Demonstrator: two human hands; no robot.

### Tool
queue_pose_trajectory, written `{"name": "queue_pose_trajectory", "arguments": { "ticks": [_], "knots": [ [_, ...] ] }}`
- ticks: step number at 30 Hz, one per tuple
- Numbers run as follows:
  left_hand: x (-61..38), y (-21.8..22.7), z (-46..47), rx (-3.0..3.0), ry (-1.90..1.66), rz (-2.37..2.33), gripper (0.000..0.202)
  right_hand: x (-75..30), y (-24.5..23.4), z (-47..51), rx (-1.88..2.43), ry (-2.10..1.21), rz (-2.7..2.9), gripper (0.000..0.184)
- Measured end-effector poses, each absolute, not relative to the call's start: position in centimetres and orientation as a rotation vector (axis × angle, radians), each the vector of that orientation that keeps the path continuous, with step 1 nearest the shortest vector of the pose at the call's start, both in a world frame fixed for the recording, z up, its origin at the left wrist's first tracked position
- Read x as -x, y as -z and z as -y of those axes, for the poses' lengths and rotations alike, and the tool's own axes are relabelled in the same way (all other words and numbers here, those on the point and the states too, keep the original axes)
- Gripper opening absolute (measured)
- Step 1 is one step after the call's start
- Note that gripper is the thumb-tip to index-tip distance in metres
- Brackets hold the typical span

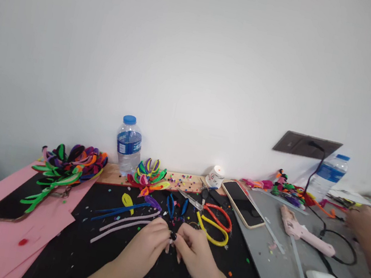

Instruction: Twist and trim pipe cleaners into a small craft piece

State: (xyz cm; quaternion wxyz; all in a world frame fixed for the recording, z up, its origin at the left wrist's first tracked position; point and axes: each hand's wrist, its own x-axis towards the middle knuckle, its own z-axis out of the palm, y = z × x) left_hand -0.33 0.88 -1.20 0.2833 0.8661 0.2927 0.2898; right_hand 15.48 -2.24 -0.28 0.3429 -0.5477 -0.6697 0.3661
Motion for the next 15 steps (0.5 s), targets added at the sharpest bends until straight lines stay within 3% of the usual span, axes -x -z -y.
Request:
{"name": "queue_pose_trajectory", "arguments": {
  "ticks": [5, 15],
  "knots": [
    [0.32, 1.13, -0.66, -2.431, -0.758, -0.779, 0.026, -15.21, 0.16, 2.55, 1.483, -0.886, 1.806, 0.033],
    [0.38, 1.52, -0.59, -2.523, -0.689, -0.824, 0.023, -15.06, 0.49, 2.24, 1.540, -0.915, 1.746, 0.027]
  ]
}}
